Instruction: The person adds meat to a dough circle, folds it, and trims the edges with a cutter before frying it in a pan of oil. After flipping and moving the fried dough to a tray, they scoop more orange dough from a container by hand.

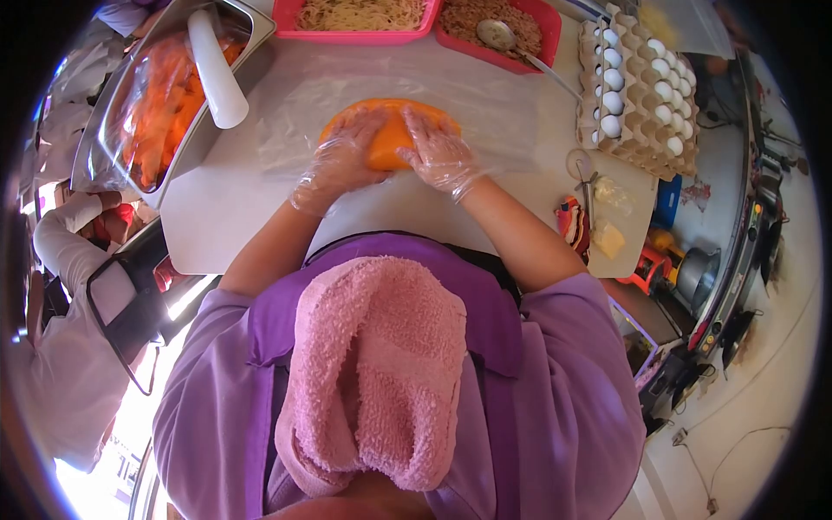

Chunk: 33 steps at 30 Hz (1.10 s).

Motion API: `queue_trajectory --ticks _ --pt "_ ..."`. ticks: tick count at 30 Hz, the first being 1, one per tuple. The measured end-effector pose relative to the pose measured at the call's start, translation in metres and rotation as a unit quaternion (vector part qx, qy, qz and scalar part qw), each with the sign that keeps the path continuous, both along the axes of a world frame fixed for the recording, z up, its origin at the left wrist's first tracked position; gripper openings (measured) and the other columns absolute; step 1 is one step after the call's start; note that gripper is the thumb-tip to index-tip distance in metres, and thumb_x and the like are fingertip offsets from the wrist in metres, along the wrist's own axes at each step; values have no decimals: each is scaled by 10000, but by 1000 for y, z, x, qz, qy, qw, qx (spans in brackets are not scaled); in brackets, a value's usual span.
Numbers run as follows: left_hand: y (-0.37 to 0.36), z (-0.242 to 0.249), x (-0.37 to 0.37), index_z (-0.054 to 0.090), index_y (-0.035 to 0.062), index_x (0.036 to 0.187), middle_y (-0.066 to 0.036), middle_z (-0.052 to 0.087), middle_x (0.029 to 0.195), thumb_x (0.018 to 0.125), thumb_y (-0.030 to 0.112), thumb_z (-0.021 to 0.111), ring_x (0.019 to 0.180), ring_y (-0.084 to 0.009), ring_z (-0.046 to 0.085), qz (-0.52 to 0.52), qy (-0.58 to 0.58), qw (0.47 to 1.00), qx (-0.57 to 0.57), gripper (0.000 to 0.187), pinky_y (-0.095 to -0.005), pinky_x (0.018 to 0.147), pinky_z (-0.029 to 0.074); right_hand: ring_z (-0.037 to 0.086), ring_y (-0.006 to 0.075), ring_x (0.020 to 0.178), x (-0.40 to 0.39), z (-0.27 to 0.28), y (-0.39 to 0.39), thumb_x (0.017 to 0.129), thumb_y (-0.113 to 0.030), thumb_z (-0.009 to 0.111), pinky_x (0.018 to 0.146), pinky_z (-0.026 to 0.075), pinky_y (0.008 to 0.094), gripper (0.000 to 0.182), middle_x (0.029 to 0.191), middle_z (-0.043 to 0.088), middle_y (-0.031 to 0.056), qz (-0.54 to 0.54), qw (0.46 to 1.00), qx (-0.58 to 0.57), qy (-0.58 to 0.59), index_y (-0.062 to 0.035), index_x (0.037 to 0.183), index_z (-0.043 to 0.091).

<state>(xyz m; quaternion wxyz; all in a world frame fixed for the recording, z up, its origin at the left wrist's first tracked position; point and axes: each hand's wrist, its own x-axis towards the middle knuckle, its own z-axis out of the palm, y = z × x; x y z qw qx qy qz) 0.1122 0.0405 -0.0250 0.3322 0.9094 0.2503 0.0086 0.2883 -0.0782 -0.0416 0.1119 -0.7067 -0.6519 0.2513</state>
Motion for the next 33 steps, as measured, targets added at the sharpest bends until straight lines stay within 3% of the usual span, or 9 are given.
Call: queue_trajectory --ticks 17,21,23,25,26,28,30,32,33 --pt "2 -13 -4 402 96 1352 -93 375 1427 609 363 773 1347 -291 299 -7 -30 999 27 873 -439 1121 201 343 321 1314 3 -17 -6 916 -369 487 1085 217 456 669 1416 388 135 2 987 153 42 -25 1426 225" --pt "17 -31 -11 356 53 1379 -144 368 1425 728 364 717 1345 -319 298 -4 -81 994 -68 807 -456 1111 199 373 281 1310 9 -22 -5 932 -392 474 1085 225 435 679 1413 405 118 5 984 162 77 -27 1437 204" --pt "15 -43 -14 337 28 1386 -159 369 1421 791 366 677 1342 -317 300 15 -134 983 -128 764 -451 1112 202 357 227 1325 11 -24 -3 945 -470 428 1090 229 401 709 1419 398 132 -123 899 68 415 -12 1437 203" --pt "13 -40 -13 342 -17 1373 -184 390 1399 882 434 558 1334 -288 319 153 -301 794 -506 701 -411 1111 210 347 222 1329 25 -20 2 942 -509 401 1092 230 374 737 1419 388 152 -183 838 39 513 0 1436 199" --pt "17 -39 -14 342 -17 1373 -184 390 1399 882 434 558 1334 -288 319 151 -304 795 -503 701 -411 1111 210 336 216 1333 30 -19 4 939 -548 374 1094 232 347 769 1420 379 172 -240 761 8 603 13 1434 196" --pt "26 -31 -16 367 -58 1344 -177 417 1379 921 425 500 1298 -276 372 214 -359 661 -623 655 -403 1088 264 326 234 1338 28 18 14 932 -570 360 1097 224 331 799 1419 369 192 -203 836 4 510 27 1432 183" --pt "26 -30 -14 267 -44 1404 -195 366 1414 944 489 400 1321 -303 337 146 -327 727 -586 717 -393 1104 217 317 252 1342 18 19 15 925 -592 345 1101 216 314 829 1418 360 212 -167 897 -3 409 41 1431 169" --pt "21 -14 -3 295 -56 1388 -196 359 1420 945 496 381 1328 -301 325 -38 -233 901 -365 713 -404 1107 209 349 262 1321 5 -10 21 930 -568 368 1094 230 310 826 1415 364 212 -65 934 11 352 40 1437 132" --pt "16 -15 1 330 -56 1372 -200 362 1421 946 502 362 1334 -313 318 -47 -189 931 -309 702 -401 1107 202 369 272 1309 2 -7 24 940 -510 408 1087 254 321 808 1406 369 223 -20 946 27 324 38 1441 88"
